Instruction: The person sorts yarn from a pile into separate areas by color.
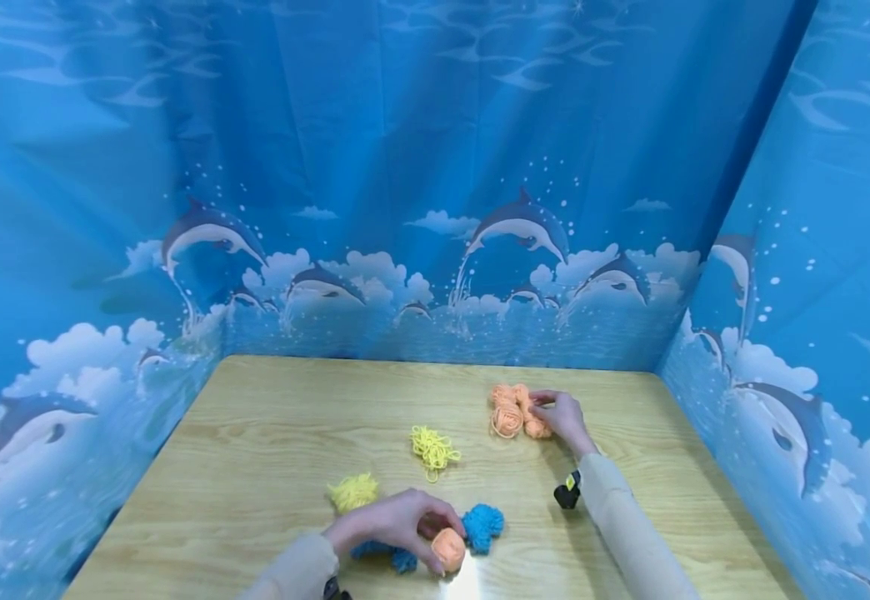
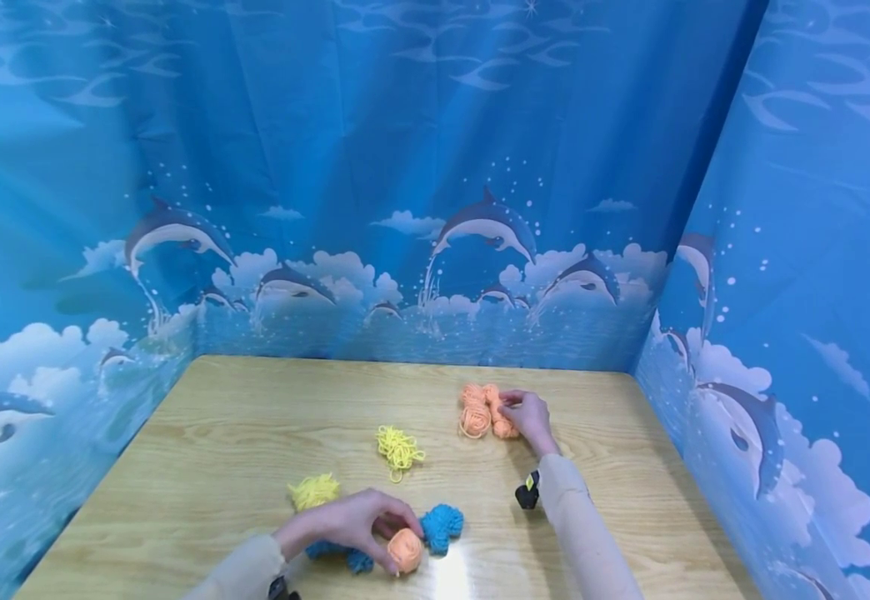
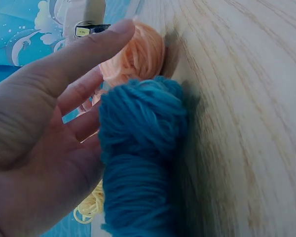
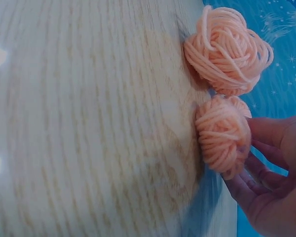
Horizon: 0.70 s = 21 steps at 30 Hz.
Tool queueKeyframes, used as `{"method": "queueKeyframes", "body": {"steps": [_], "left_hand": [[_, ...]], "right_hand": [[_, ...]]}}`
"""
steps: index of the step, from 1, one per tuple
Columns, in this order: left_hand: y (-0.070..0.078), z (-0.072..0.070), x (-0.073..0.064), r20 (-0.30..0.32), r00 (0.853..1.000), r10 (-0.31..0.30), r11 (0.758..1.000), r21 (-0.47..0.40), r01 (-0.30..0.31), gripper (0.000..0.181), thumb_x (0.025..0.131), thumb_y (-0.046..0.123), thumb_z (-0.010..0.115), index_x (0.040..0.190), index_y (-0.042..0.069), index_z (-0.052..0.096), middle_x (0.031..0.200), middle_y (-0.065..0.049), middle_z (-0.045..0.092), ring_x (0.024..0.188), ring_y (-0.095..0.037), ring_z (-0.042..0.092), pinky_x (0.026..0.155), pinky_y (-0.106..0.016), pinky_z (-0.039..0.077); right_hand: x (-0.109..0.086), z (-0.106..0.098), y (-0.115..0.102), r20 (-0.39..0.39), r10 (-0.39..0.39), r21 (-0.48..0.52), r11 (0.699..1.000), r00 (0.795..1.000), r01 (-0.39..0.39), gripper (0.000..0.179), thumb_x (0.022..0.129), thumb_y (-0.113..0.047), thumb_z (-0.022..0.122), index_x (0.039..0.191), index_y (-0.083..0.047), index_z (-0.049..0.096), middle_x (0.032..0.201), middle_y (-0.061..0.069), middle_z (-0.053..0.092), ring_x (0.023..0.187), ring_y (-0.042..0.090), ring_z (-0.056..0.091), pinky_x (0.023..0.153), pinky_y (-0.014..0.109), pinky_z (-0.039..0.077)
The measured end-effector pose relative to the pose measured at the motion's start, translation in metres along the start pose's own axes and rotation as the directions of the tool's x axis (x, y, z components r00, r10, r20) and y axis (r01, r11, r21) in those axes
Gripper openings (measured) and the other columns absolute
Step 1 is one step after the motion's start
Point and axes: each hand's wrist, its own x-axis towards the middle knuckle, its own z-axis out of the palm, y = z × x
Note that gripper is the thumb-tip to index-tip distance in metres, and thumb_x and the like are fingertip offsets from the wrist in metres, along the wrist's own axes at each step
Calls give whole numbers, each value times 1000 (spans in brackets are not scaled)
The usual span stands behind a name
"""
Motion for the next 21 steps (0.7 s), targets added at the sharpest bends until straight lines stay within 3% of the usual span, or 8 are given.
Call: {"method": "queueKeyframes", "body": {"steps": [5,11,16,21], "left_hand": [[-3,1,2,-25,1000,7,1000,27,-7,31,82,1,82,111,8,71,105,4,73,91,-1,67,82,-18,57],[1,-5,0,-62,998,-3,999,43,5,31,84,5,82,112,13,71,105,9,72,96,-2,66,82,-19,57],[13,-20,1,-136,991,-9,998,54,16,31,88,13,80,116,17,70,110,9,69,104,-7,64,87,-22,57],[25,-38,3,-249,968,16,993,116,14,33,87,18,82,118,19,69,114,8,67,108,-9,62,91,-27,57]], "right_hand": [[0,0,1,-2,0,-2,1000,1000,0,30,96,-10,69,125,1,69,115,20,70,99,29,65,66,27,48],[0,0,1,2,9,8,1000,1000,-9,30,97,-9,68,125,1,69,115,19,70,99,29,65,66,26,47],[0,0,0,-7,4,-1,1000,1000,-4,30,96,-10,69,124,1,70,112,19,71,98,29,65,66,25,46],[1,1,0,-15,-15,-17,1000,1000,15,30,95,-10,70,122,2,70,110,19,71,98,29,65,66,26,46]]}}
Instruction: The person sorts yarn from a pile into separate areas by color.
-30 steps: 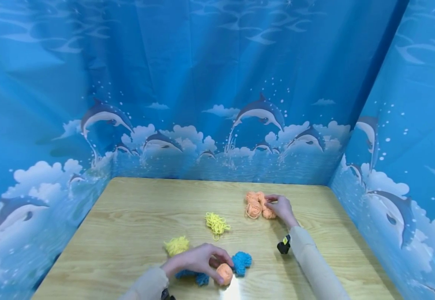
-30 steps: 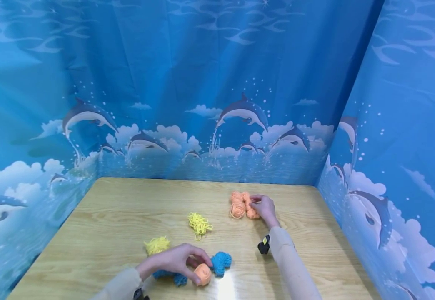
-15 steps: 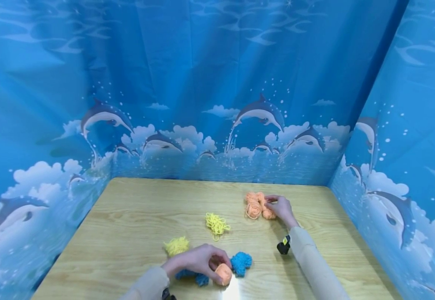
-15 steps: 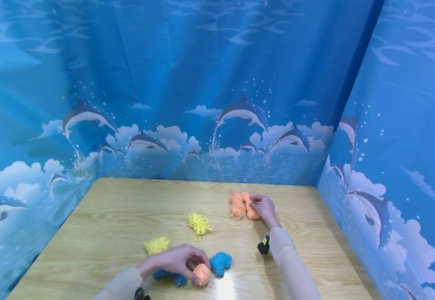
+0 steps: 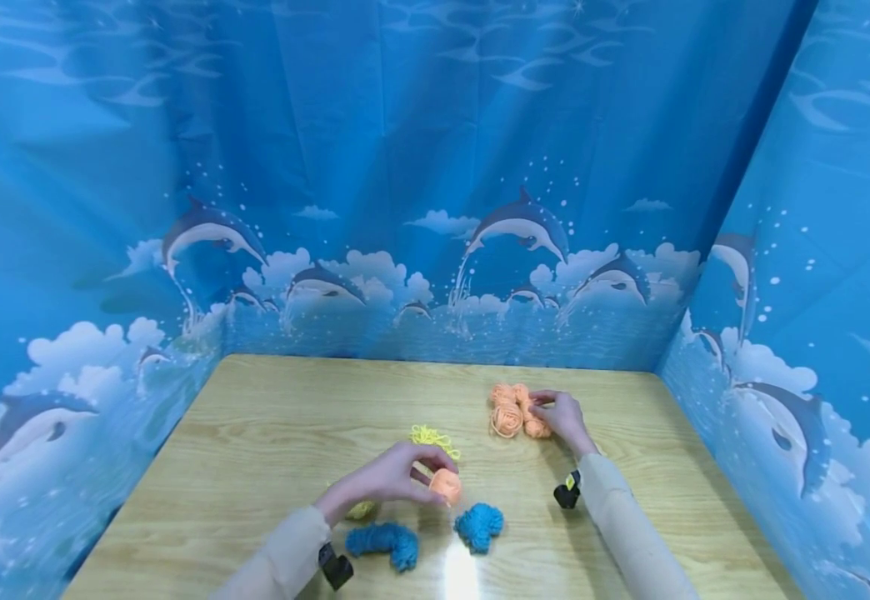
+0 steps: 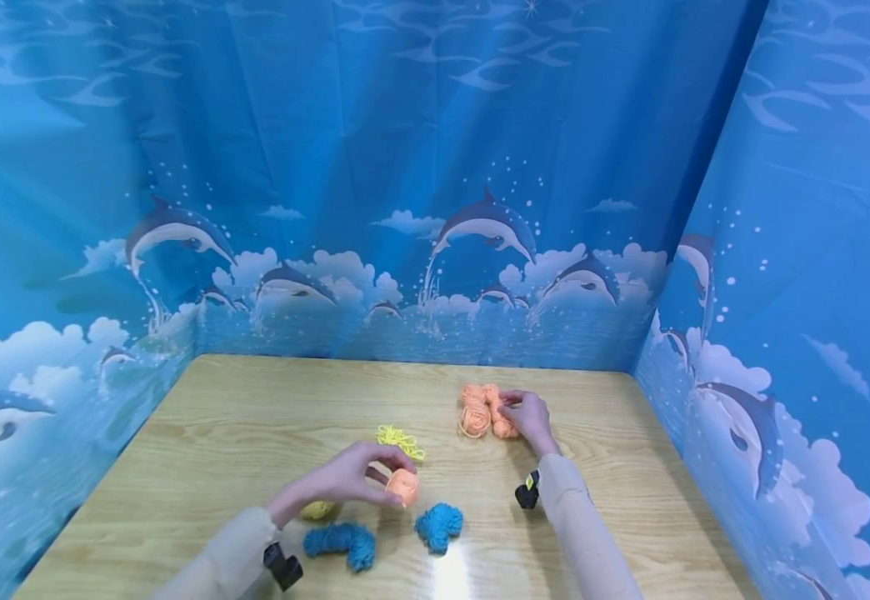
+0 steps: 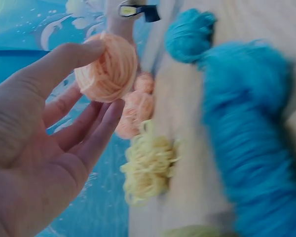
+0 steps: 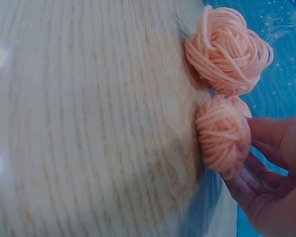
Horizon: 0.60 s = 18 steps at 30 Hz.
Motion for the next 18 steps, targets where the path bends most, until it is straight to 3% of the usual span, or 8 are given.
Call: {"method": "queueKeyframes", "body": {"steps": [8,11,18], "left_hand": [[14,-21,11,-151,984,93,994,79,-81,38,86,17,83,120,15,67,117,0,67,111,-21,63,94,-43,58],[17,-26,15,-186,975,122,989,103,-104,39,86,17,83,121,13,67,118,-2,68,111,-22,63,93,-43,59],[20,-31,25,-234,965,119,991,88,-101,40,86,14,82,122,12,67,121,-4,67,114,-25,62,95,-50,57]], "right_hand": [[0,0,0,1,6,0,1000,1000,-6,30,95,-11,70,123,1,70,111,18,71,99,30,65,66,27,46],[-1,-1,0,6,14,1,1000,1000,-14,31,95,-11,70,124,1,70,112,18,71,100,30,65,66,27,47],[-1,0,-1,13,23,7,1000,1000,-23,30,95,-10,70,123,0,70,113,18,71,92,26,65,64,25,46]]}}
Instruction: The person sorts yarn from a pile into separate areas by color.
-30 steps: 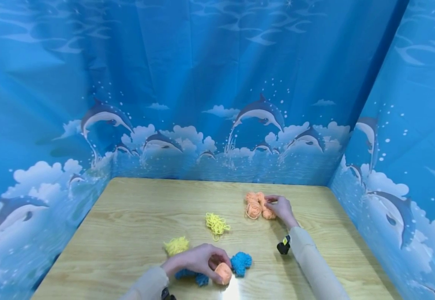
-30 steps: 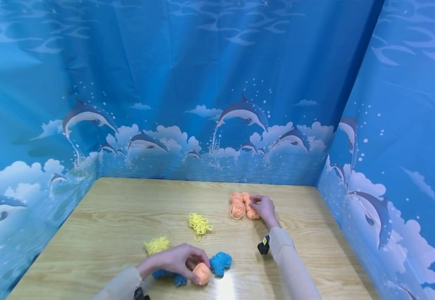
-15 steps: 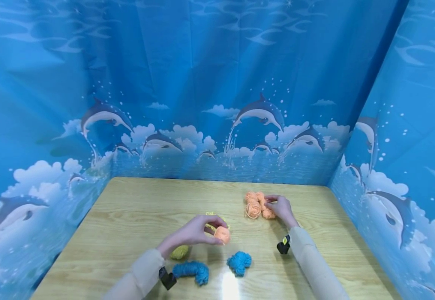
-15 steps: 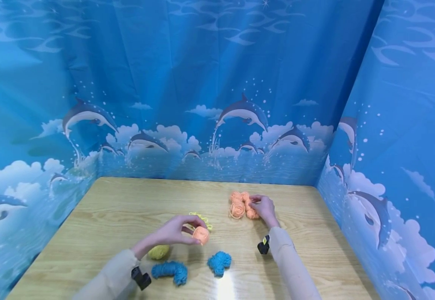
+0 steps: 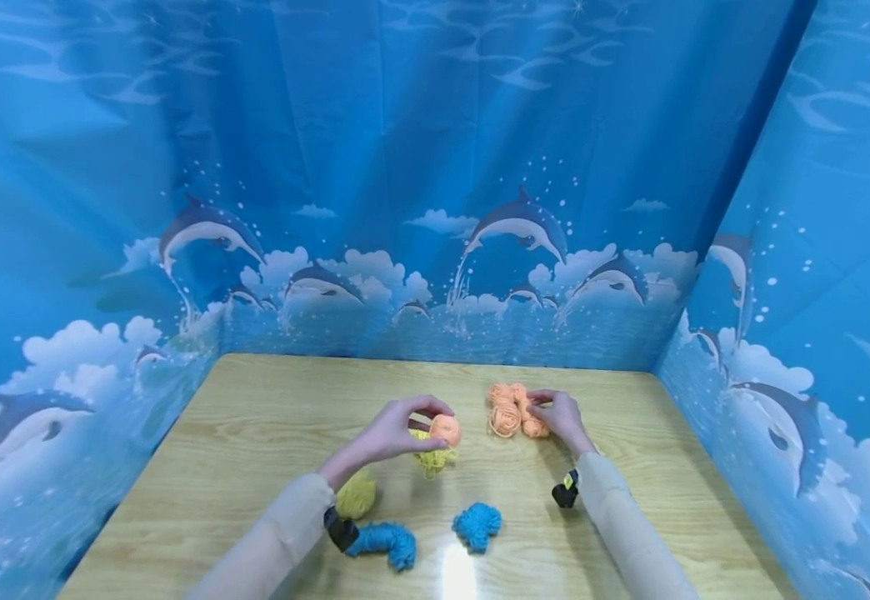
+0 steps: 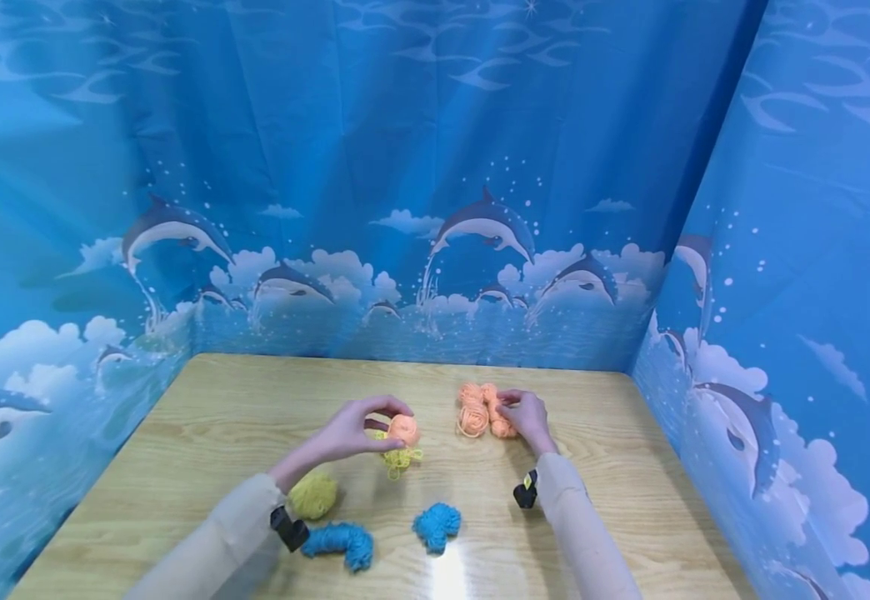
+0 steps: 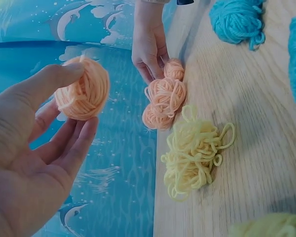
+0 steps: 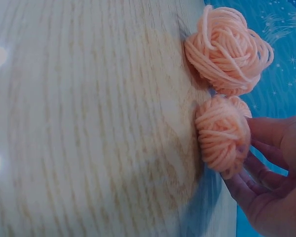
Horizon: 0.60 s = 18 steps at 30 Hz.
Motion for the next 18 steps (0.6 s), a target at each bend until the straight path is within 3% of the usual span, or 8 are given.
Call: {"method": "queueKeyframes", "body": {"steps": [4,9,14,18], "left_hand": [[-1,1,10,-19,1000,-9,1000,8,9,40,87,12,82,124,11,67,122,-5,67,115,-26,62,95,-51,57],[-5,6,24,-61,997,-41,999,20,42,43,88,17,81,127,12,66,123,-3,67,116,-24,62,96,-42,57],[-12,14,42,-115,992,-54,998,19,57,42,88,20,81,126,11,66,121,-4,67,114,-26,63,93,-34,58],[-17,23,54,-149,987,-65,998,14,68,40,89,22,81,125,11,67,122,-6,68,113,-29,64,92,-36,58]], "right_hand": [[1,-1,0,12,19,15,1000,1000,-19,30,96,-10,70,124,-2,70,113,18,70,83,20,63,59,24,46],[1,-2,1,8,17,10,1000,1000,-17,29,95,-10,70,123,-2,71,113,17,71,79,17,61,58,25,46],[1,-1,2,-4,2,4,1000,1000,-2,29,95,-11,71,122,-2,71,112,17,71,85,22,63,61,25,46],[1,0,3,-15,-28,-12,1000,1000,27,28,94,-11,71,120,-1,72,111,18,72,92,26,65,63,24,46]]}}
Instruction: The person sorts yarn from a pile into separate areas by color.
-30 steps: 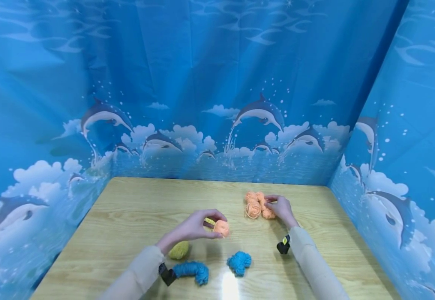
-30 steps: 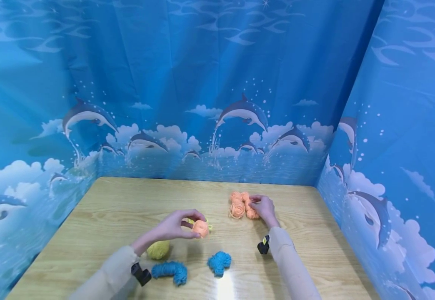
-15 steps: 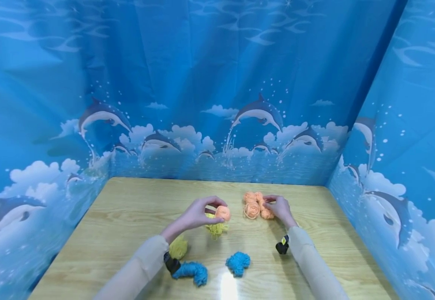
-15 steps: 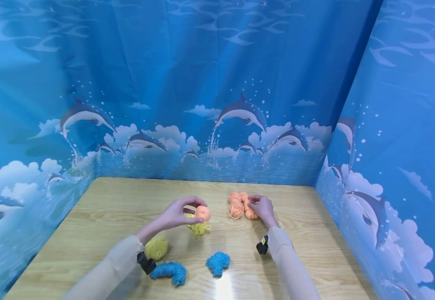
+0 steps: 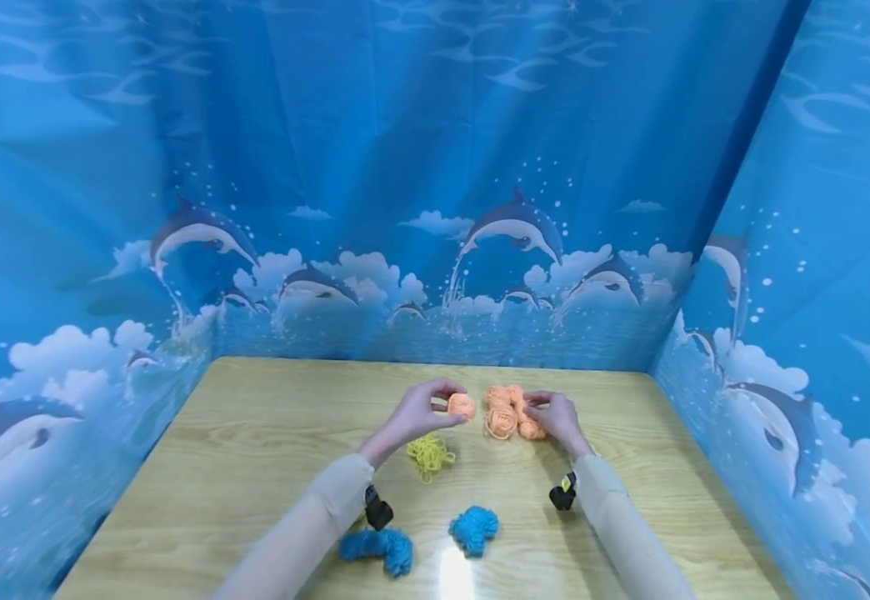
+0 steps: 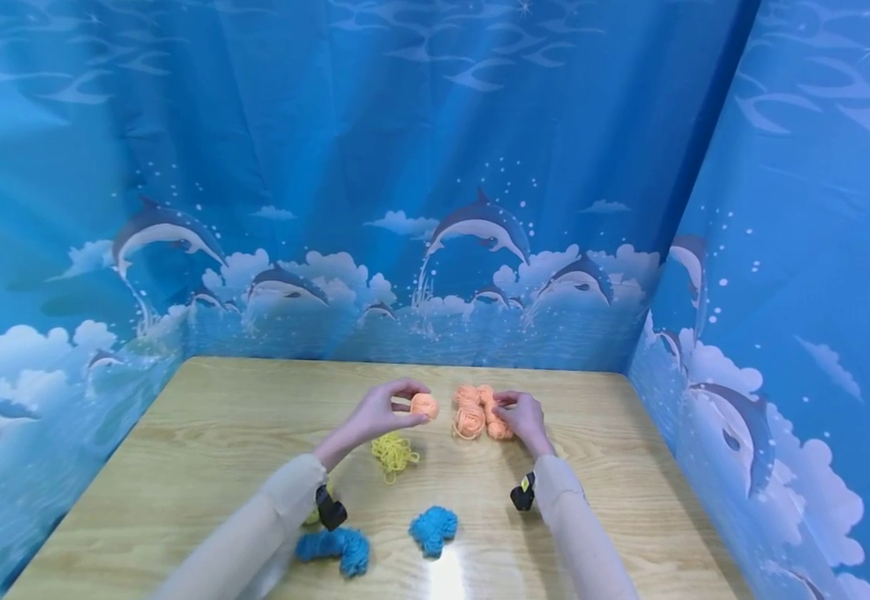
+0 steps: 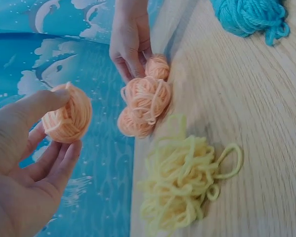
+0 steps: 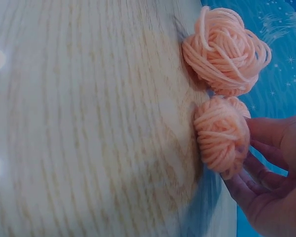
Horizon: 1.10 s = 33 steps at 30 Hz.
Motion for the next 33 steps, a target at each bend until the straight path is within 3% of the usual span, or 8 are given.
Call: {"method": "queueKeyframes", "body": {"steps": [9,17,27,33], "left_hand": [[-12,24,23,-64,997,-41,999,8,42,38,89,19,81,123,9,67,120,-8,68,111,-28,65,88,-37,59],[-19,40,40,-103,987,-125,988,77,133,35,87,19,82,119,11,69,113,-5,70,101,-22,66,81,-37,59],[-32,51,51,-142,968,-209,967,118,226,32,85,11,83,112,5,69,109,-11,70,97,-26,64,80,-41,56],[-35,57,55,-138,964,-229,961,126,246,31,84,9,83,112,3,70,107,-13,71,94,-27,65,78,-41,57]], "right_hand": [[0,0,0,2,-21,18,1000,1000,21,28,94,-9,71,121,1,71,111,19,72,98,29,65,68,26,46],[0,0,1,-8,-17,17,1000,1000,17,27,94,-8,71,119,1,72,108,18,73,99,29,65,69,25,47],[1,1,1,2,-20,20,1000,1000,20,28,94,-8,72,121,0,72,109,17,72,98,30,67,73,31,55],[0,0,1,-21,-32,8,999,999,32,26,93,-8,72,118,1,73,107,17,73,100,31,67,75,31,52]]}}
